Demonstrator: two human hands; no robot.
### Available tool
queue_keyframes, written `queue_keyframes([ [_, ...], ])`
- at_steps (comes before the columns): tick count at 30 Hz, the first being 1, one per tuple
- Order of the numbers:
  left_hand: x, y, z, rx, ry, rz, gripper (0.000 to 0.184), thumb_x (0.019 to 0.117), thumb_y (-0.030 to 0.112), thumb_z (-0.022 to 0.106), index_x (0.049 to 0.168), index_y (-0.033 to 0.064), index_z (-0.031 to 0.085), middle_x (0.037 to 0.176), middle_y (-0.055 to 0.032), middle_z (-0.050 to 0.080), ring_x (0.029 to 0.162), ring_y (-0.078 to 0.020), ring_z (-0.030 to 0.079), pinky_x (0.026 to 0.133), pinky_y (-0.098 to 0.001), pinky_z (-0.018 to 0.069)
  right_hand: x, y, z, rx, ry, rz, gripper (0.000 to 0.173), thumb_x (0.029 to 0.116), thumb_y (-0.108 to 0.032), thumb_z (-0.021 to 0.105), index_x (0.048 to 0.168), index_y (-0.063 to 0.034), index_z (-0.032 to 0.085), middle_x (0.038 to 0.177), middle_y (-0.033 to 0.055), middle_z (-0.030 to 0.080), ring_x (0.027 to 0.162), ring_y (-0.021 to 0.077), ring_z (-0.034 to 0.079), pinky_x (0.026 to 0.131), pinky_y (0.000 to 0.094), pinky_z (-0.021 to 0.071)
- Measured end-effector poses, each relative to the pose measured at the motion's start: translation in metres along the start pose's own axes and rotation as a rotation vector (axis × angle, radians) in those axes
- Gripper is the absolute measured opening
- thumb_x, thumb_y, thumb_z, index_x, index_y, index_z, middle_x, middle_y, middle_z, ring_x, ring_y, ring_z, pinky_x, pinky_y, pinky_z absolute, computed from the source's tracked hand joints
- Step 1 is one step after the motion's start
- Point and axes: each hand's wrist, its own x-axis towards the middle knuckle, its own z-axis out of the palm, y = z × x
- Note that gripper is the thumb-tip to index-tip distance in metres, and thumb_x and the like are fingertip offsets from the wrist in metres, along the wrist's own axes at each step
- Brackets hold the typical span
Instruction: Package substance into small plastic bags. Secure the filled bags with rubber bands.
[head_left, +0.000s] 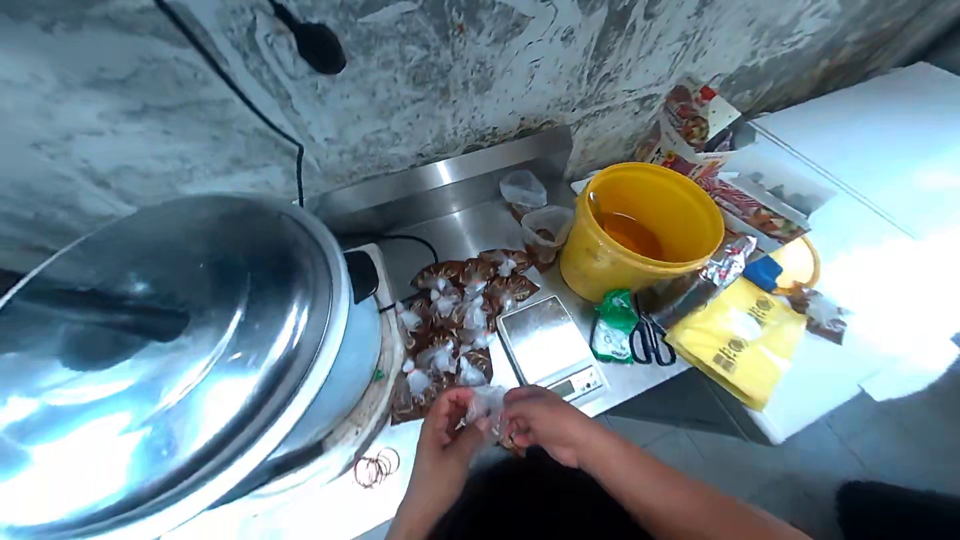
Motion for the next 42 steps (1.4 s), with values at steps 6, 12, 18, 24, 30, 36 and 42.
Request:
queue_keyframes([
  [6,-0.020,0.002,-0.017,-0.429,0.044,-0.224,0.049,0.0957,-0.002,0.053,0.143,0.0012,0.040,0.129,-0.0156,0.064,0.097,-0.0244,0.070,0.074,-0.0387,0.0618,-0.011,0.002,0.002,0.023,0.048,-0.242,0.009,0.0946,-0.010,0.064,0.099,-0.0019,0.064,0.076,0.0032,0.065,0.065,0.0120,0.062,0.062,0.0279,0.0540],
  [12,-0.034,0.013,-0.018,-0.045,-0.079,-0.242,0.047,0.0829,0.001,0.074,0.128,-0.0007,0.062,0.112,-0.0116,0.072,0.085,-0.0215,0.071,0.073,-0.0365,0.0624,-0.038,0.000,0.003,-0.257,0.179,-0.460,0.010,0.0902,-0.014,0.070,0.091,-0.0049,0.067,0.073,0.0028,0.066,0.062,0.0126,0.064,0.059,0.0294,0.0560],
  [18,-0.054,0.049,-0.004,0.363,0.213,0.070,0.020,0.0836,-0.004,0.069,0.102,0.0019,0.068,0.094,-0.0034,0.070,0.071,-0.0118,0.069,0.059,-0.0279,0.0623,-0.065,-0.009,0.004,-0.423,0.340,-0.504,0.006,0.0883,-0.016,0.070,0.090,-0.0100,0.070,0.072,-0.0011,0.066,0.059,0.0097,0.063,0.056,0.0278,0.0553],
  [24,-0.062,0.071,-0.006,0.540,0.194,0.130,0.014,0.0870,-0.002,0.066,0.101,0.0000,0.068,0.102,-0.0080,0.067,0.071,-0.0088,0.068,0.057,-0.0261,0.0620,-0.079,-0.010,0.010,-0.619,0.397,-0.624,0.008,0.0887,-0.019,0.066,0.089,-0.0126,0.070,0.073,-0.0052,0.065,0.063,0.0033,0.061,0.058,0.0232,0.0526],
  [30,-0.067,0.077,-0.011,0.555,0.104,0.015,0.017,0.0878,-0.005,0.064,0.103,0.0022,0.069,0.104,-0.0071,0.068,0.065,-0.0100,0.066,0.055,-0.0290,0.0619,-0.078,-0.007,0.006,-0.791,0.334,-0.612,0.013,0.0908,-0.018,0.061,0.096,-0.0105,0.071,0.075,-0.0016,0.066,0.066,0.0070,0.062,0.061,0.0281,0.0536],
  [36,-0.061,0.066,-0.012,0.405,0.094,-0.036,0.019,0.0891,-0.005,0.061,0.103,0.0054,0.069,0.106,-0.0037,0.069,0.065,-0.0117,0.067,0.053,-0.0299,0.0623,-0.070,-0.019,-0.001,-0.874,0.261,-0.474,0.016,0.0920,-0.018,0.060,0.102,-0.0111,0.070,0.081,0.0004,0.067,0.072,0.0104,0.063,0.068,0.0320,0.0541],
  [42,-0.041,0.032,-0.025,0.785,-0.085,0.232,0.085,0.0770,0.054,0.083,0.148,0.0179,0.053,0.151,-0.0045,0.052,0.137,-0.0237,0.049,0.107,-0.0461,0.0484,-0.059,-0.026,-0.010,-0.724,0.185,-0.390,0.013,0.0933,-0.015,0.060,0.101,-0.0101,0.069,0.080,0.0009,0.067,0.067,0.0105,0.065,0.066,0.0319,0.0573],
])
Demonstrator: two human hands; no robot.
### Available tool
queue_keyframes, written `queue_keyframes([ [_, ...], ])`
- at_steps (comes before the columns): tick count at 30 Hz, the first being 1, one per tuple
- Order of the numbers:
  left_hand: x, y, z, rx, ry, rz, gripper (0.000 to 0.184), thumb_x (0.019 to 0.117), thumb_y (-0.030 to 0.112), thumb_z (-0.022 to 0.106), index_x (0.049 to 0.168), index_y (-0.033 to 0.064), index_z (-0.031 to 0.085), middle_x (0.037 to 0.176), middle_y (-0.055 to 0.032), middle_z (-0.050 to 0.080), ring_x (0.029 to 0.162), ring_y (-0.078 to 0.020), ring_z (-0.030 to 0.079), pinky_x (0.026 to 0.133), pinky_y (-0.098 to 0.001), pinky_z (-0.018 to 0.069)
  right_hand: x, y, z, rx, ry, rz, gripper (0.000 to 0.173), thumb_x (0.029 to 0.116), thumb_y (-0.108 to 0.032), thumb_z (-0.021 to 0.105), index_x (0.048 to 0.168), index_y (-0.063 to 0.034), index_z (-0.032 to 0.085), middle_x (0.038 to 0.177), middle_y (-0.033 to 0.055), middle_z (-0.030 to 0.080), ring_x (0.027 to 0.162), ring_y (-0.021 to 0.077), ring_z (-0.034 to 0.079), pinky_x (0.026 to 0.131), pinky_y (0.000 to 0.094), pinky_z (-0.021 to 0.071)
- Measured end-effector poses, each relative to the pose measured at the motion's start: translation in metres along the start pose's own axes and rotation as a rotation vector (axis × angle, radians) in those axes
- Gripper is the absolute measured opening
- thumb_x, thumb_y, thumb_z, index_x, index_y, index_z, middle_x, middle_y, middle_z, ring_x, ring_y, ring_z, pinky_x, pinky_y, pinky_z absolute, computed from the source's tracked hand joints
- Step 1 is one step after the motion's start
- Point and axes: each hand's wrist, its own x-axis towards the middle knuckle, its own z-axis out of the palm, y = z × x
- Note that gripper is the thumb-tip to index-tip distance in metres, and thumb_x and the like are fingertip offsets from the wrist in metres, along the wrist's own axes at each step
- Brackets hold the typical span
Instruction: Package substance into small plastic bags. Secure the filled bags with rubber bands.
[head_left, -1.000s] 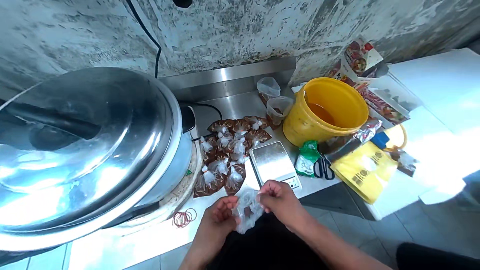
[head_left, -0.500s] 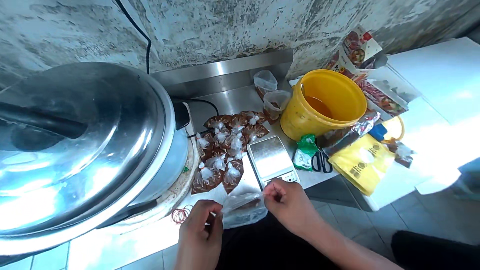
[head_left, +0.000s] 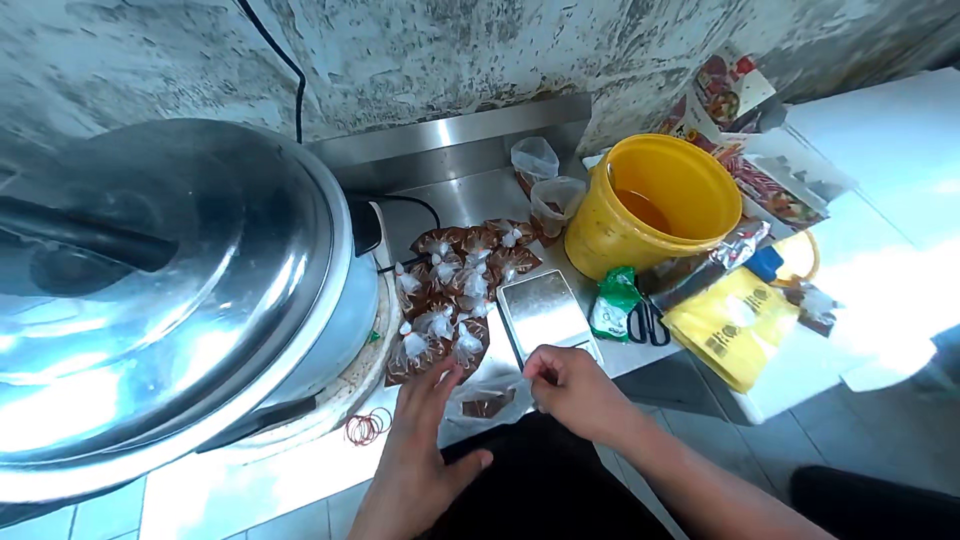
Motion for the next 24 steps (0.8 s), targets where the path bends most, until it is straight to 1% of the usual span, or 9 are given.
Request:
queue_keyframes([
  [2,0.005,-0.009,0.010,0.077,0.030,0.050,0.061,0.0861,0.045,0.076,0.139,0.0187,0.062,0.133,-0.0013,0.065,0.125,-0.0190,0.059,0.104,-0.0425,0.0518,0.007,0.012,0.000,0.250,-0.022,-0.095,0.011,0.0938,-0.009,0.059,0.099,-0.0061,0.069,0.080,0.0019,0.068,0.066,0.0108,0.067,0.065,0.0298,0.0592],
  [4,0.009,-0.014,0.015,0.049,0.113,0.113,0.022,0.0974,0.029,0.064,0.112,0.0170,0.076,0.106,0.0032,0.074,0.104,-0.0094,0.068,0.092,-0.0311,0.0579,0.020,0.039,0.006,0.561,-0.026,-0.233,0.018,0.0919,-0.003,0.061,0.109,-0.0026,0.067,0.094,0.0074,0.071,0.076,0.0160,0.068,0.070,0.0344,0.0598],
  [8,0.018,-0.008,0.013,-0.064,0.134,0.119,0.020,0.0998,0.019,0.058,0.100,0.0129,0.077,0.106,0.0016,0.074,0.102,-0.0061,0.069,0.090,-0.0269,0.0594,0.038,0.061,0.019,0.153,-0.194,-0.257,0.090,0.0798,-0.026,0.080,0.158,-0.0131,0.037,0.152,0.0080,0.049,0.124,0.0200,0.058,0.097,0.0411,0.0532],
  [10,0.024,0.000,0.016,-0.169,0.086,0.141,0.017,0.0988,0.015,0.060,0.099,0.0108,0.076,0.109,-0.0004,0.072,0.100,-0.0065,0.069,0.088,-0.0252,0.0604,0.038,0.053,0.039,-0.071,-0.236,-0.304,0.092,0.0770,-0.045,0.086,0.152,-0.0089,0.047,0.153,0.0140,0.049,0.140,0.0269,0.047,0.115,0.0473,0.0418],
  [14,0.037,0.012,0.020,-0.421,0.003,0.214,0.015,0.0993,0.018,0.065,0.105,0.0077,0.074,0.118,-0.0058,0.069,0.099,-0.0122,0.069,0.083,-0.0292,0.0614,0.043,0.031,0.065,-0.181,-0.209,-0.515,0.043,0.0946,-0.037,0.069,0.123,-0.0051,0.068,0.123,0.0157,0.068,0.119,0.0264,0.062,0.105,0.0458,0.0496],
  [18,0.038,-0.019,-0.006,-0.540,-0.034,0.144,0.084,0.0793,0.053,0.083,0.146,0.0120,0.052,0.146,-0.0083,0.056,0.130,-0.0265,0.056,0.106,-0.0465,0.0505,0.038,0.016,0.052,0.011,-0.257,-0.549,0.033,0.1027,-0.031,0.057,0.121,-0.0080,0.072,0.121,0.0105,0.069,0.118,0.0163,0.063,0.107,0.0363,0.0494],
  [20,0.033,-0.029,-0.007,-0.469,-0.177,0.141,0.105,0.0739,0.052,0.088,0.156,0.0077,0.038,0.151,-0.0080,0.053,0.139,-0.0232,0.050,0.116,-0.0459,0.0451,0.033,0.007,0.046,0.056,-0.251,-0.692,0.029,0.1018,-0.029,0.058,0.112,-0.0078,0.076,0.114,0.0083,0.071,0.116,0.0170,0.062,0.105,0.0352,0.0485],
  [22,0.025,-0.029,0.003,-0.403,-0.277,0.118,0.090,0.0755,0.041,0.089,0.147,0.0049,0.050,0.142,-0.0064,0.060,0.132,-0.0143,0.056,0.113,-0.0399,0.0486,0.028,-0.008,0.047,-0.030,-0.192,-0.901,0.026,0.0974,-0.031,0.064,0.102,-0.0087,0.077,0.113,0.0066,0.070,0.118,0.0223,0.059,0.106,0.0408,0.0461],
  [24,0.018,-0.003,0.000,-0.403,-0.272,0.064,0.049,0.0790,0.028,0.081,0.117,-0.0009,0.069,0.109,-0.0048,0.073,0.104,-0.0038,0.066,0.095,-0.0300,0.0551,0.014,-0.038,0.038,-0.271,-0.177,-0.958,0.033,0.0953,-0.039,0.063,0.106,-0.0120,0.077,0.126,0.0075,0.067,0.129,0.0300,0.053,0.108,0.0518,0.0403],
])
